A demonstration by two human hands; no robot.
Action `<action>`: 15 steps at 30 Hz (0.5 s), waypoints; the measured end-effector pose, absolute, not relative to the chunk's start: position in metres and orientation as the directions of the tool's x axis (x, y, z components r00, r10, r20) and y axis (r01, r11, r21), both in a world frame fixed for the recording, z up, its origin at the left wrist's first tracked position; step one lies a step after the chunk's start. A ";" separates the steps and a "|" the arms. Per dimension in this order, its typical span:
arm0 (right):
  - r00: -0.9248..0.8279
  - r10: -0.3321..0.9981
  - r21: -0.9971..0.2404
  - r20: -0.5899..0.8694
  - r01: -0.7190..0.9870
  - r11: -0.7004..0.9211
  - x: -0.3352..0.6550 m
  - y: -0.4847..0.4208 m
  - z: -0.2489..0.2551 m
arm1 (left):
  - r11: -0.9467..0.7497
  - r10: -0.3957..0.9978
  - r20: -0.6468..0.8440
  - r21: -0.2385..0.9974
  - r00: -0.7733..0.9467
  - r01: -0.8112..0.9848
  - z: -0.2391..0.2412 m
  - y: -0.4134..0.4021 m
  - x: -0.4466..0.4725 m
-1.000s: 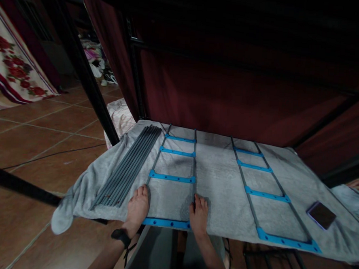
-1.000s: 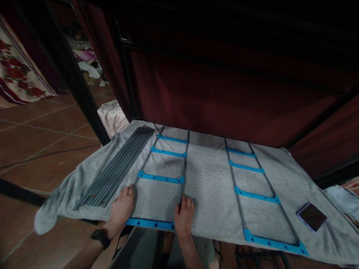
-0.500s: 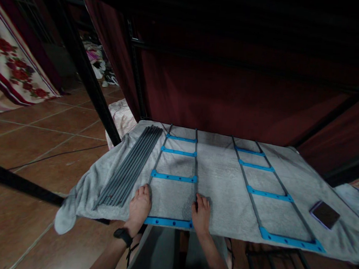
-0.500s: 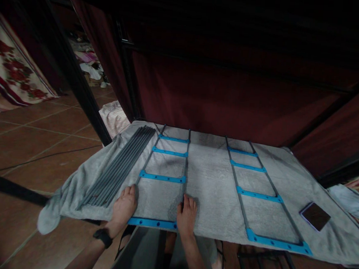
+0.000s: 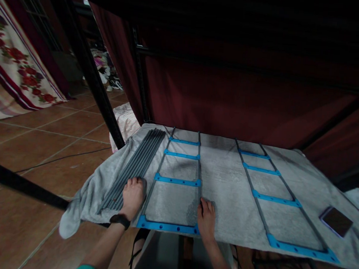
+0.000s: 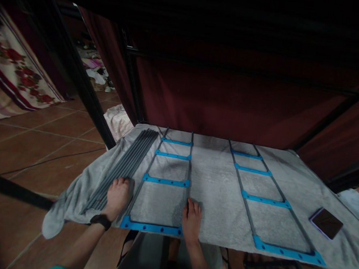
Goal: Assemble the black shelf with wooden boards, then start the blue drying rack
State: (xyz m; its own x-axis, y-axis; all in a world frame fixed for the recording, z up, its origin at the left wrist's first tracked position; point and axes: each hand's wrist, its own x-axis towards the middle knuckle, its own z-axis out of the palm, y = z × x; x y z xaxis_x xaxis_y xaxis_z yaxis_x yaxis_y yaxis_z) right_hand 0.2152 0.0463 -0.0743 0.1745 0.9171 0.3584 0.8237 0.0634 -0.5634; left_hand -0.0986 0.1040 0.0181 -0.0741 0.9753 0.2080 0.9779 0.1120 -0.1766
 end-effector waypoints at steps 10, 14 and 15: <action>0.182 0.912 -0.575 0.368 0.815 0.069 0.215 0.046 -0.073 | 0.305 0.940 0.103 0.169 -0.324 0.937 0.008 0.130 -0.086; 0.193 0.906 -0.588 0.376 0.805 0.073 0.214 0.047 -0.073 | 0.378 0.911 -0.152 0.680 -0.383 0.628 0.024 0.132 -0.095; 0.198 0.905 -0.596 0.376 0.800 0.072 0.214 0.047 -0.073 | 0.362 0.919 -0.210 0.786 -0.333 0.502 0.029 0.130 -0.096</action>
